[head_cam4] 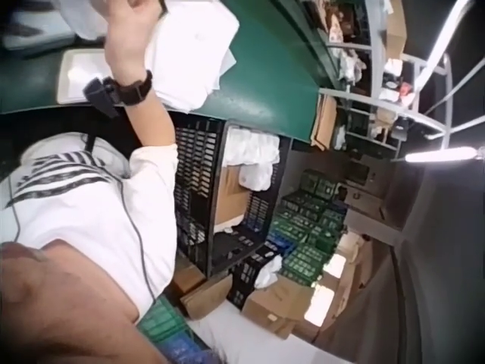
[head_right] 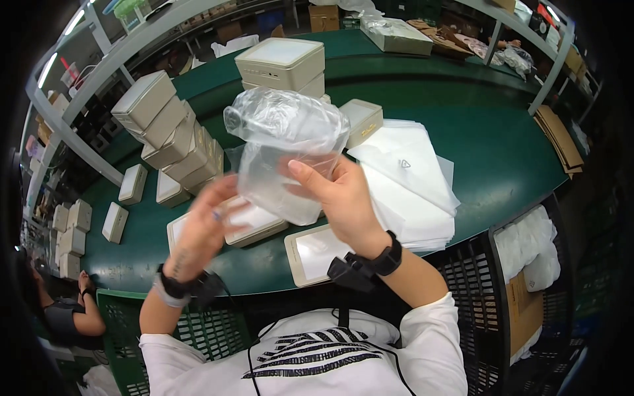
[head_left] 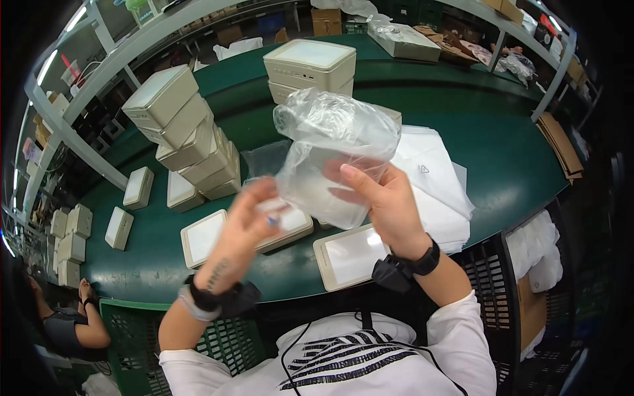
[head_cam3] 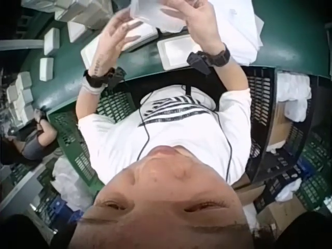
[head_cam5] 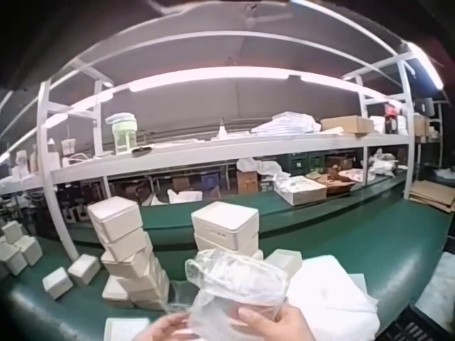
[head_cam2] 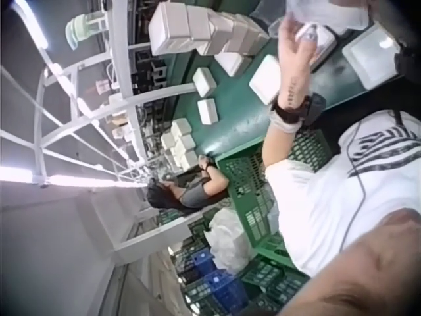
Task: The person clears the workspace by moving stacks of white boxes, then removes clear plastic covers from bags and fits them onto the boxes. After repeating this, the person wraps a box in a white sheet and places it into a black crate.
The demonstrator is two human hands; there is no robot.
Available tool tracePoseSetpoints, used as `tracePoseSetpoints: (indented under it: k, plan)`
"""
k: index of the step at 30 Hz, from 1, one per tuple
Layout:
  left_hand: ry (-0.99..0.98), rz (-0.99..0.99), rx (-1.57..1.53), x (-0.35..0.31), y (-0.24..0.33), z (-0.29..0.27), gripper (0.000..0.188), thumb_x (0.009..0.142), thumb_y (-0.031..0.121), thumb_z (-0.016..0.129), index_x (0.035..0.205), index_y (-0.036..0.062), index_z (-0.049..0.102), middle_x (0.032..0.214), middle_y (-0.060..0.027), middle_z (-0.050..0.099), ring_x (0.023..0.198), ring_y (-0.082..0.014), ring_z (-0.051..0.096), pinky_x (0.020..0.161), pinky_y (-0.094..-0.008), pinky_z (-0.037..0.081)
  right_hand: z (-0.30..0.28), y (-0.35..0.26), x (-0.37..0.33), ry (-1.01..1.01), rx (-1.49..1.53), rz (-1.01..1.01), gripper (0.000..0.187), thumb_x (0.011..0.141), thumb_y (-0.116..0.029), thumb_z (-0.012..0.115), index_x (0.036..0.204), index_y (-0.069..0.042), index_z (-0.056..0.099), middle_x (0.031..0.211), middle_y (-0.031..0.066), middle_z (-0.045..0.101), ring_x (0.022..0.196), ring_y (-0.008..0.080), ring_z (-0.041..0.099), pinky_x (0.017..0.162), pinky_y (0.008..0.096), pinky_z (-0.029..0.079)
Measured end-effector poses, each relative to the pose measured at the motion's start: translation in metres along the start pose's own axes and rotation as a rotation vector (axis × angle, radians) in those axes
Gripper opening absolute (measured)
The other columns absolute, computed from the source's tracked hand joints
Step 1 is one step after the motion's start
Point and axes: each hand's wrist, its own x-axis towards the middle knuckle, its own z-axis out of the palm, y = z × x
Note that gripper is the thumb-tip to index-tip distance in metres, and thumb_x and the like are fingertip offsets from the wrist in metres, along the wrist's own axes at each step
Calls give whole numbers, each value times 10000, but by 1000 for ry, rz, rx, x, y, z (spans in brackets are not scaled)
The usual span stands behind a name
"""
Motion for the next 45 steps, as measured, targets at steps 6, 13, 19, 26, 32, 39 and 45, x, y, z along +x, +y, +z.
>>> tracePoseSetpoints:
  k: [6,13,19,26,32,39,45]
  plan:
    - [-79,-169,-353,-9,-30,20,479,954,192,585,1352,8,392,1291,-100,539,1151,-215,564,985,-383,465,21,18,-6,-41,322,85,529,885,-154,655,1348,17,465,1279,166,569,1169,248,569,967,357,475]
    - [-213,-282,-589,-35,-38,11,444,959,184,582,1323,-5,413,1264,-115,565,1157,-216,573,1005,-377,454,4,9,9,-411,533,-163,944,718,-338,801,1446,4,305,1406,142,437,1285,229,435,1055,368,367]
    - [-287,-202,-755,-40,-36,4,466,944,162,603,1337,6,407,1286,-114,554,1183,-204,556,1032,-364,432,24,38,-12,-674,82,163,1073,644,-255,868,1485,-51,232,1462,141,363,1337,235,359,1092,387,321]
    - [-199,-293,-780,-50,-40,8,497,919,117,629,1354,37,403,1306,-90,544,1195,-204,546,1028,-366,434,20,50,-8,-481,382,131,927,611,-251,900,1360,-7,411,1269,79,528,1131,175,516,999,331,407]
    - [-167,-196,-817,-46,-36,0,518,898,83,643,1357,61,405,1304,-80,542,1188,-211,549,1006,-381,457,31,67,-39,-982,-280,-15,1278,597,-293,916,1519,-57,63,1531,151,252,1401,214,244,1123,350,244]
    - [-65,-219,-765,-49,-40,13,469,891,64,643,1316,60,446,1237,-80,578,1133,-220,586,978,-379,487,30,9,-16,-460,529,7,1318,605,-417,896,1524,-59,22,1576,214,61,1448,317,169,1150,428,229]
    - [3,-162,-681,-46,-39,-6,385,884,59,654,1240,49,506,1177,-75,608,1094,-203,604,947,-345,499,-18,-19,-29,-556,-511,150,783,791,-242,751,1427,0,363,1326,194,522,1227,252,510,1030,376,403]
